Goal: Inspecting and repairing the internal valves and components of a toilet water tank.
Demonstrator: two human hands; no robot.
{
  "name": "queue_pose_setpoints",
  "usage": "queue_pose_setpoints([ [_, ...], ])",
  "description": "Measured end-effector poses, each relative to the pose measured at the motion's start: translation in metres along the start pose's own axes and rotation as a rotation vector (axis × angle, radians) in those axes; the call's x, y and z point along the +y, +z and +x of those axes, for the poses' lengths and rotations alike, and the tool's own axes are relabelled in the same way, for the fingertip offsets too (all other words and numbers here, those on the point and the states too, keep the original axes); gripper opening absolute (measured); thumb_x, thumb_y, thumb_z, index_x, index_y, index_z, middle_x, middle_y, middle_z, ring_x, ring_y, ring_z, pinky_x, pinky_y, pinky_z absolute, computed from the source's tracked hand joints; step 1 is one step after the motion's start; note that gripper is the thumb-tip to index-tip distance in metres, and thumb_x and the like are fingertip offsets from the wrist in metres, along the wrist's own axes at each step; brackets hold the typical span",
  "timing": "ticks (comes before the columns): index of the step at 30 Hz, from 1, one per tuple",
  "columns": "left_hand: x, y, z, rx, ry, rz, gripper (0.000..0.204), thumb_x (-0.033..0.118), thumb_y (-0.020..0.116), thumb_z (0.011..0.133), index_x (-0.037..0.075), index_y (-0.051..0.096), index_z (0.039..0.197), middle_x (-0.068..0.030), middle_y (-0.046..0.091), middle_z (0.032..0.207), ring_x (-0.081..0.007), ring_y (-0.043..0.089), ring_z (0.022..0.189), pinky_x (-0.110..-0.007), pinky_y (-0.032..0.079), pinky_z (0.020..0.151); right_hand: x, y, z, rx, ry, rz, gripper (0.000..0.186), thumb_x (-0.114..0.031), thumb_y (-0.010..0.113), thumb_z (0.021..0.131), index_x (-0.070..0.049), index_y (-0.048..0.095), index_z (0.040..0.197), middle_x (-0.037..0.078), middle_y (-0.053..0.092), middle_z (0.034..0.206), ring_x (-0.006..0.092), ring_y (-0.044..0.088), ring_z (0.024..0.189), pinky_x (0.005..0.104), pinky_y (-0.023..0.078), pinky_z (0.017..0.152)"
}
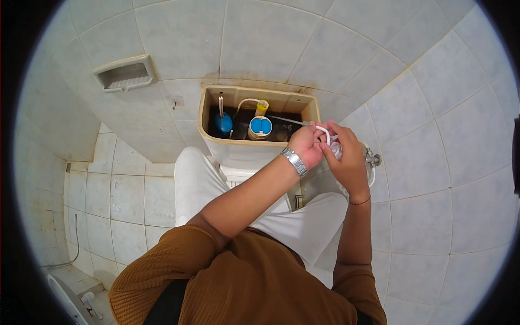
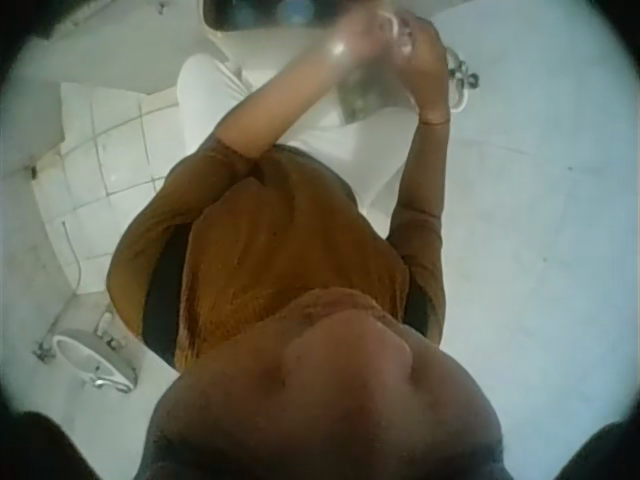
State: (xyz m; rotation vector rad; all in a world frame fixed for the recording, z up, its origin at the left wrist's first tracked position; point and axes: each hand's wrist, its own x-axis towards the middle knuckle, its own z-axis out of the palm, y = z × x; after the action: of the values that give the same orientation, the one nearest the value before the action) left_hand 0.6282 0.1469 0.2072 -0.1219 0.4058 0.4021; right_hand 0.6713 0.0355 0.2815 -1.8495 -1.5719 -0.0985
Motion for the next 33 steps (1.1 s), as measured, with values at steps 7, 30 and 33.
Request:
queue_pose_setpoints([
  [7, -0.009, -0.006, -0.002, -0.054, -0.081, 0.044, 0.027, 0.025, 0.031, 0.108, 0.007, 0.052, 0.109, -0.0109, 0.064, 0.11, -0.0237, 0.062, 0.099, -0.045, 0.05, 0.094, 0.0, 0.017, 0.003, 0.056, 0.075, -0.096, 0.023, -0.006, 0.059, 0.089, 0.001, 0.063, 0.11, 0.018, 0.065, 0.098, 0.0327, 0.063, 0.088, 0.0391, 0.05, 0.078],
  [30, 0.055, -0.25, -0.059, -0.096, -0.064, 1.231, 0.028, 0.02, 0.055, 0.1, 0.0, 0.062, 0.119, -0.01, 0.068, 0.114, -0.0179, 0.063, 0.106, -0.031, 0.049, 0.094, 0.066, 0.093, 0.044, -0.097, 0.141, -0.499, 0.012, -0.016, 0.067, 0.083, -0.004, 0.072, 0.084, 0.017, 0.067, 0.078, 0.0356, 0.064, 0.077, 0.0447, 0.05, 0.07],
  [33, 0.065, -0.282, -0.05, -0.122, -0.083, 1.743, 0.027, 0.018, 0.057, 0.098, -0.001, 0.062, 0.116, -0.008, 0.068, 0.104, -0.0156, 0.062, 0.097, -0.03, 0.05, 0.089, 0.068, 0.098, 0.047, -0.152, 0.087, -0.571, 0.013, -0.019, 0.066, 0.084, -0.007, 0.072, 0.082, 0.014, 0.067, 0.077, 0.0327, 0.065, 0.077, 0.0426, 0.049, 0.071],
])
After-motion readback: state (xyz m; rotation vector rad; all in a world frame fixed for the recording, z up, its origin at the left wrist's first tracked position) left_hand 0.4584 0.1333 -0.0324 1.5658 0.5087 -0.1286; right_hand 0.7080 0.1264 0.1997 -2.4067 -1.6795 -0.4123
